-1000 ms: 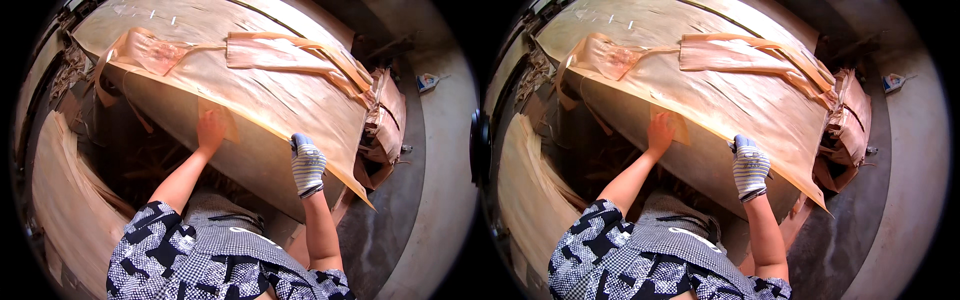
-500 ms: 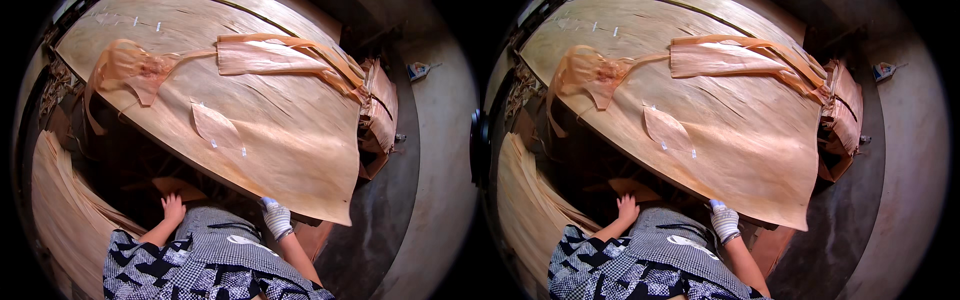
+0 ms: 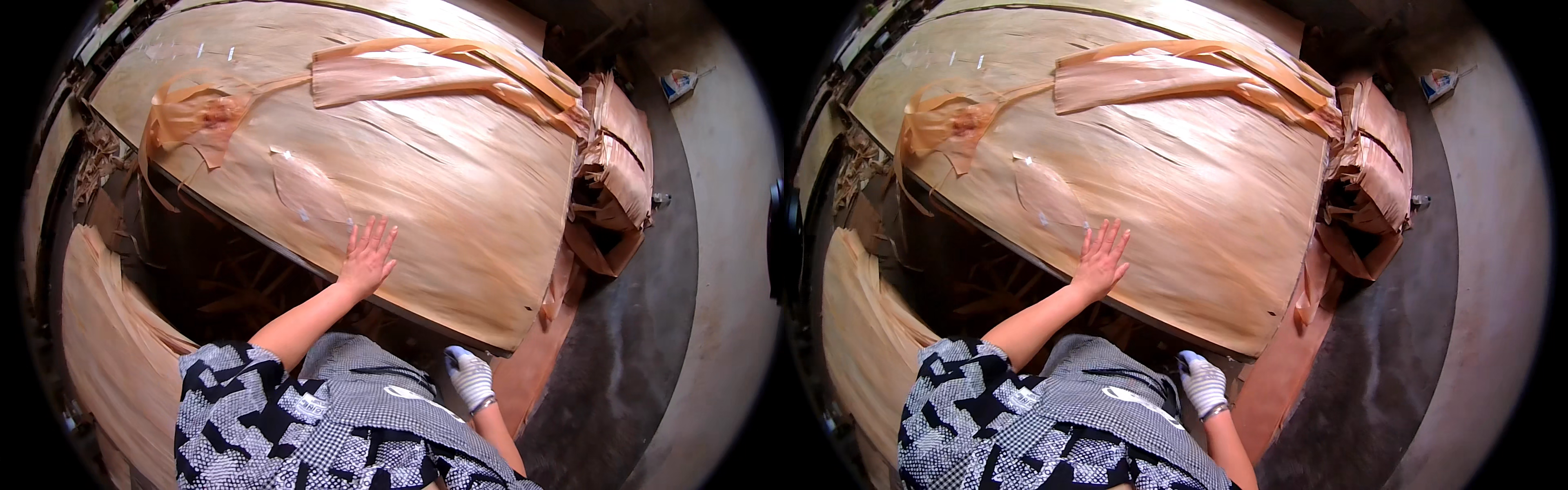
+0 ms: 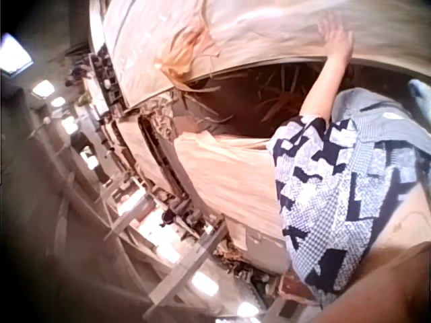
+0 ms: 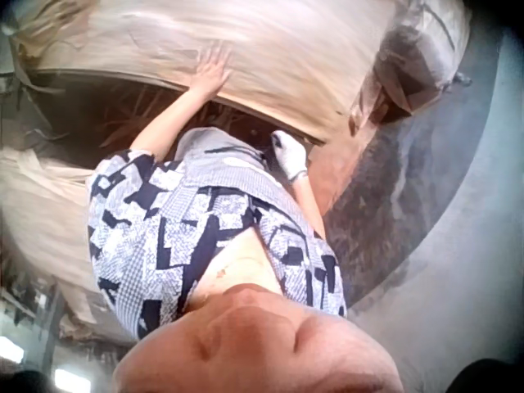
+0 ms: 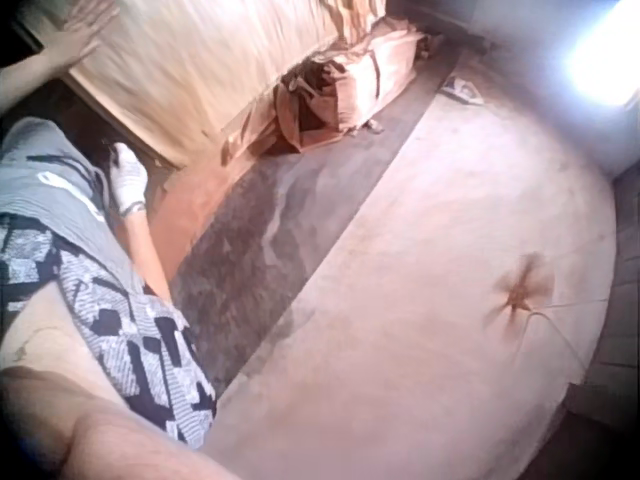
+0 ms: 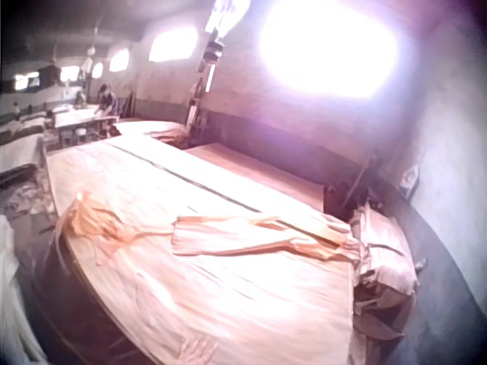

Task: The person applies adhesive and veneer strips to repair a large wooden panel. Using a cutting tool, they trim excess veneer and press strips into place over cracks and knots, repeating the process on multiple sections of the panel surface.

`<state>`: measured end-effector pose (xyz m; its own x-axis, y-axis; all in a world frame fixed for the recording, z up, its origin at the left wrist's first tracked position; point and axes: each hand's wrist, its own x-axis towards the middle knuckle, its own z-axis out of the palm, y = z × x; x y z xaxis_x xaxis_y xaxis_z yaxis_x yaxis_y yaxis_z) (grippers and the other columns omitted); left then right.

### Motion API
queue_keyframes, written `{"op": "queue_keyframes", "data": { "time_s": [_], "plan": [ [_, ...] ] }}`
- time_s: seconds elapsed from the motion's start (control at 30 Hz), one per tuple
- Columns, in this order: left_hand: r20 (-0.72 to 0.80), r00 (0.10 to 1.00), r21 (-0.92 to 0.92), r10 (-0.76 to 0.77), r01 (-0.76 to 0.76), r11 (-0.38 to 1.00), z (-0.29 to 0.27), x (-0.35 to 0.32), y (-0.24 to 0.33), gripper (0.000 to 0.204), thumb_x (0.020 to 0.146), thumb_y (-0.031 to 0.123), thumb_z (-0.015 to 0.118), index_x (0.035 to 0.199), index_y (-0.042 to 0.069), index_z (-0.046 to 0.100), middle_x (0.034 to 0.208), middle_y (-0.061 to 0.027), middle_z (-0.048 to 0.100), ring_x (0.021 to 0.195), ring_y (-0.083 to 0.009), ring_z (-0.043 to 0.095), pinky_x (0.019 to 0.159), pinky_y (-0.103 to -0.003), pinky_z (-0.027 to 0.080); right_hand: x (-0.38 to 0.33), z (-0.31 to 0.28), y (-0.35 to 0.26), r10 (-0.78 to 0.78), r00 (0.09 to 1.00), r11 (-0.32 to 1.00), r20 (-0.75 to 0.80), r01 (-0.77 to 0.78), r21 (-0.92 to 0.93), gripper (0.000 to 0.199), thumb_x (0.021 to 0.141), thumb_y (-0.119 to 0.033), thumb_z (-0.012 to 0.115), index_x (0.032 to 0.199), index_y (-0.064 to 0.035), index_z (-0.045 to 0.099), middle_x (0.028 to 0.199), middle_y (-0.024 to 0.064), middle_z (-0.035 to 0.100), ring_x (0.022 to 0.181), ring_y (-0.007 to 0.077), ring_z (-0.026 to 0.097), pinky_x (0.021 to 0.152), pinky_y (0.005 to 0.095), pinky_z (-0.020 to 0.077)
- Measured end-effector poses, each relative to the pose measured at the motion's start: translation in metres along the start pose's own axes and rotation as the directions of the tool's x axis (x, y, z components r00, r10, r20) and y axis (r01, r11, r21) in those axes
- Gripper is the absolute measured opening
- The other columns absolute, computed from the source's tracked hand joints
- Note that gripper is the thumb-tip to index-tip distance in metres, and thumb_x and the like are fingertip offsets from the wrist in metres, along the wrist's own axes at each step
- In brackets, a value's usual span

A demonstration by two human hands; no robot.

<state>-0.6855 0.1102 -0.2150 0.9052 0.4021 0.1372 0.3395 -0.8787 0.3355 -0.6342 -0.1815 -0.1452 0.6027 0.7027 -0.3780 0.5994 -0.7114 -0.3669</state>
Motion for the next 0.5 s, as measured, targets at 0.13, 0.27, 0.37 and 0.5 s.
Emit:
{"op": "queue_keyframes", "data": {
  "time_s": [0.13, 0.27, 0.37, 0.5],
  "plan": [
    [0.281, 0.934, 0.159, -0.220, 0.180, 0.971, 0.043, 0.003, 0.035, 0.068, 0.086, 0.041, 0.046, 0.140, 0.011, 0.018, 0.147, -0.0110, 0.004, 0.135, -0.0300, 0.006, 0.107, -0.049, 0.010, -0.058, -0.008, 0.119, 0.151, 0.984, 0.988, -0.099, -0.154, -0.021, 0.019, 0.078, -0.018, 0.056, 0.096, -0.0141, 0.059, 0.086, 0.0147, 0.062, 0.077, 0.0327, 0.060, 0.066, 0.0413, 0.0478],
    [-0.044, 0.949, 0.158, -0.312, 0.315, 0.936, 0.065, 0.005, 0.047, 0.065, 0.086, 0.040, 0.048, 0.139, 0.013, 0.022, 0.146, -0.0117, 0.010, 0.135, -0.0298, 0.008, 0.107, -0.049, 0.011, -0.138, -0.021, 0.229, 0.276, 0.937, 0.959, -0.213, -0.283, -0.004, 0.015, 0.078, -0.017, 0.056, 0.090, -0.0100, 0.060, 0.079, 0.0166, 0.062, 0.071, 0.0338, 0.060, 0.062, 0.0409, 0.0474],
    [-0.082, 0.957, 0.123, -0.279, 0.287, 0.950, 0.083, 0.034, 0.116, 0.062, 0.085, 0.037, 0.049, 0.137, 0.012, 0.025, 0.144, -0.0120, 0.016, 0.134, -0.0304, 0.012, 0.107, -0.048, 0.013, -0.189, -0.035, 0.290, 0.434, 0.871, 0.901, -0.231, -0.425, 0.091, 0.015, 0.076, -0.015, 0.056, 0.090, -0.0102, 0.060, 0.077, 0.0171, 0.062, 0.070, 0.0334, 0.060, 0.062, 0.0401, 0.0473],
    [0.039, 0.999, 0.104, -0.030, 0.026, 0.994, 0.108, 0.063, 0.224, 0.060, 0.084, 0.032, 0.052, 0.135, 0.012, 0.029, 0.142, -0.0121, 0.022, 0.132, -0.0292, 0.017, 0.107, -0.047, 0.015, -0.207, -0.058, 0.327, 0.517, 0.816, 0.854, -0.257, -0.511, 0.096, 0.016, 0.076, -0.016, 0.057, 0.091, -0.0105, 0.060, 0.078, 0.0169, 0.062, 0.072, 0.0338, 0.060, 0.063, 0.0413, 0.0470]
  ]
}}
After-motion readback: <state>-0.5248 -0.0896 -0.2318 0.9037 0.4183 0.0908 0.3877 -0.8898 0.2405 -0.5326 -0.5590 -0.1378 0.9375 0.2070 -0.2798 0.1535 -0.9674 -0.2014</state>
